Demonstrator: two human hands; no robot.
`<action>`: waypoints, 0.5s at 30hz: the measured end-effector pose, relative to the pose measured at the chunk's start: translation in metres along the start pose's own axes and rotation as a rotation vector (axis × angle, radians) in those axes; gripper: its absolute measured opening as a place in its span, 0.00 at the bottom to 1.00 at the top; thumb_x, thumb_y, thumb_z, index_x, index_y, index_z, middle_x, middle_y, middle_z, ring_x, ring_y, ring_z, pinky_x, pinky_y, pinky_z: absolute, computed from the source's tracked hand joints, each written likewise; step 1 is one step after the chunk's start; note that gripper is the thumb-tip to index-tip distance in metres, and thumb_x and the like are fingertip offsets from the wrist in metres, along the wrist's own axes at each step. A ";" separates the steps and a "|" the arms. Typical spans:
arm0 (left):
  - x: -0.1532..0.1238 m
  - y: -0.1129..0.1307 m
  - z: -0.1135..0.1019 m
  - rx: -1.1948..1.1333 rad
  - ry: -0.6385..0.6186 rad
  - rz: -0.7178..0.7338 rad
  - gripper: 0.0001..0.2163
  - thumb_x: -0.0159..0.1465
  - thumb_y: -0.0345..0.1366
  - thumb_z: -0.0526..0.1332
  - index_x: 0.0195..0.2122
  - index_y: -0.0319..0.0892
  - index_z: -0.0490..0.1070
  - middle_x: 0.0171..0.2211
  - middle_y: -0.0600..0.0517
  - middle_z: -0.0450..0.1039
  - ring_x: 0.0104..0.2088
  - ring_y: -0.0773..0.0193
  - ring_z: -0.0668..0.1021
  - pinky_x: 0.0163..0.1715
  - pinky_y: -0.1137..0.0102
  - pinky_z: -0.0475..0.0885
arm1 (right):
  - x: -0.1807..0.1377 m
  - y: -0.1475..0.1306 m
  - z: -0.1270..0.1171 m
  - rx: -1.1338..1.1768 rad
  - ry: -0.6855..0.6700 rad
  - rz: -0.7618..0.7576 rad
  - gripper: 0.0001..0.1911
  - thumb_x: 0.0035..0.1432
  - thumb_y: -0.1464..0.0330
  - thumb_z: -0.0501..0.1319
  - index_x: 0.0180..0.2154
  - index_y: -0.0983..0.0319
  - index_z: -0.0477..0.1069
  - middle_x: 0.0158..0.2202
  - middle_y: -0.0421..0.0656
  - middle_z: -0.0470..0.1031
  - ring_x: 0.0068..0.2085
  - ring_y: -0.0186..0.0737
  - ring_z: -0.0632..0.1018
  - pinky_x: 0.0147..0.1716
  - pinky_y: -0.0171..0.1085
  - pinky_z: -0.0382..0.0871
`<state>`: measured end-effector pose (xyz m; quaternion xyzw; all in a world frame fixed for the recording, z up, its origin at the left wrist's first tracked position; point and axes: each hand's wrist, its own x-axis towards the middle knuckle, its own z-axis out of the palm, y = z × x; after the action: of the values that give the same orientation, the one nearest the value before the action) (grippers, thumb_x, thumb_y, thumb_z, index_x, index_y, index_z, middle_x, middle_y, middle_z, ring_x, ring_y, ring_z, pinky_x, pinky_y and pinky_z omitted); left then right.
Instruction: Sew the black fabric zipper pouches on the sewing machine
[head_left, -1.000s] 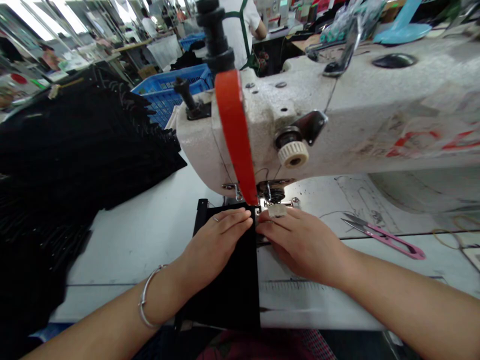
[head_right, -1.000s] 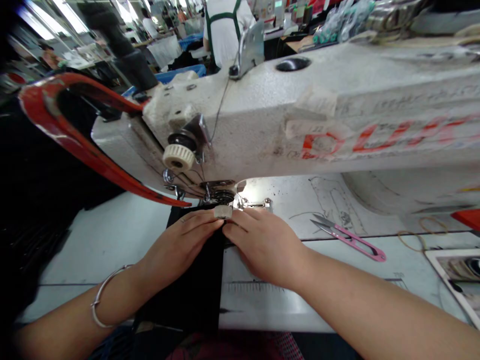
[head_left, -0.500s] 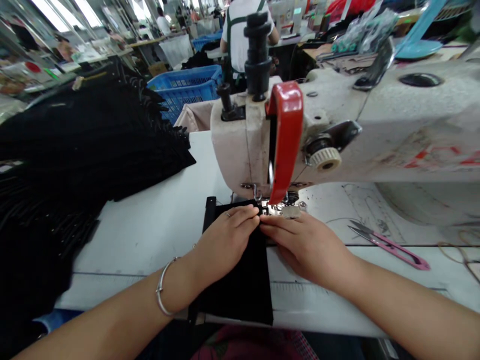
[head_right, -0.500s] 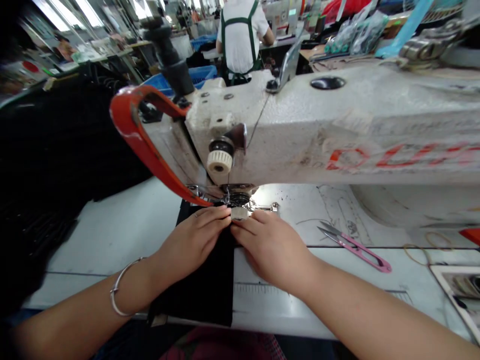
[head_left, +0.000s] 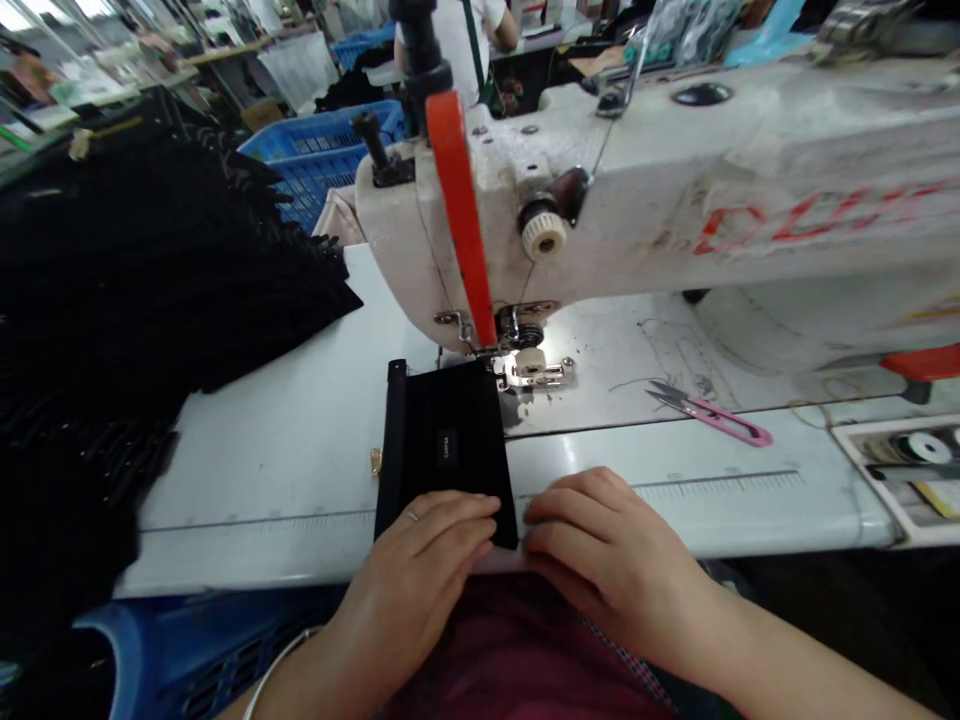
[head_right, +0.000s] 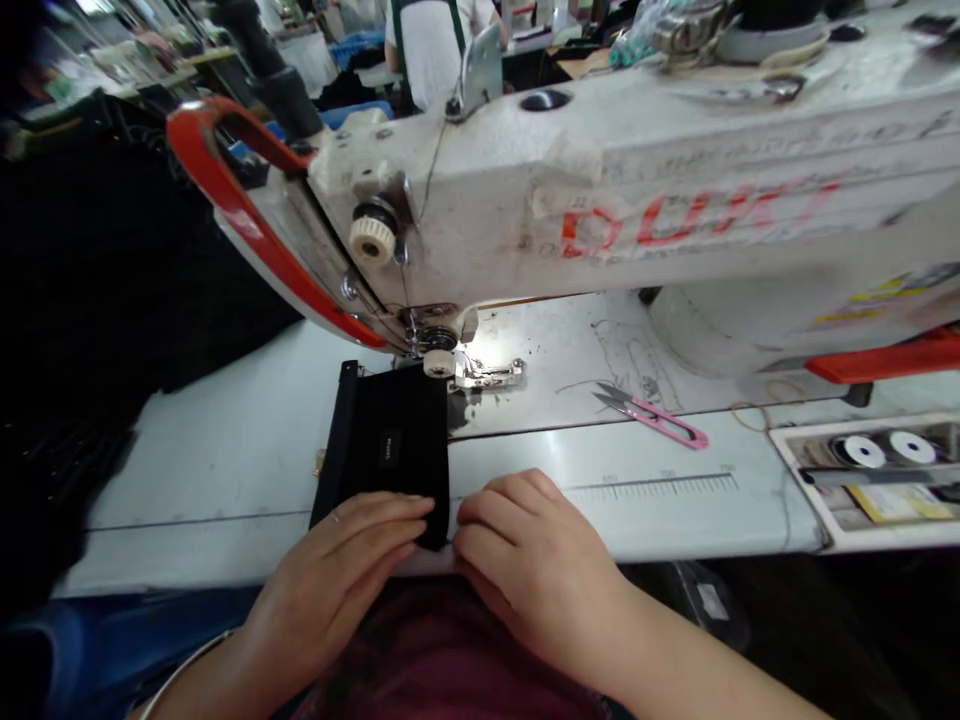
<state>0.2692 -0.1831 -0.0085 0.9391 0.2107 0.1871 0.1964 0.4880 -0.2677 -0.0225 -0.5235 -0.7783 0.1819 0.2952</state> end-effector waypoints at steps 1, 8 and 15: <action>0.000 -0.001 0.002 -0.007 0.023 -0.028 0.10 0.71 0.27 0.52 0.48 0.40 0.70 0.49 0.47 0.75 0.50 0.63 0.75 0.52 0.66 0.73 | -0.001 -0.001 0.006 -0.035 0.025 -0.008 0.07 0.67 0.69 0.57 0.42 0.59 0.73 0.42 0.42 0.75 0.43 0.42 0.71 0.42 0.44 0.62; 0.004 0.004 -0.008 -0.062 0.304 -0.294 0.10 0.71 0.27 0.49 0.45 0.43 0.68 0.44 0.50 0.73 0.47 0.65 0.75 0.48 0.69 0.71 | 0.017 -0.008 0.021 -0.213 0.092 0.037 0.11 0.66 0.66 0.57 0.48 0.61 0.71 0.42 0.45 0.75 0.41 0.46 0.70 0.41 0.45 0.64; 0.022 0.000 -0.033 0.129 0.504 -0.380 0.06 0.70 0.31 0.51 0.43 0.41 0.67 0.40 0.51 0.71 0.42 0.63 0.74 0.44 0.69 0.70 | 0.058 -0.007 0.020 0.007 0.191 0.265 0.19 0.64 0.72 0.56 0.57 0.65 0.64 0.57 0.51 0.70 0.57 0.52 0.67 0.55 0.53 0.61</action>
<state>0.2732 -0.1632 0.0252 0.8176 0.4357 0.3603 0.1095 0.4534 -0.2166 -0.0179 -0.6354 -0.6702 0.1715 0.3430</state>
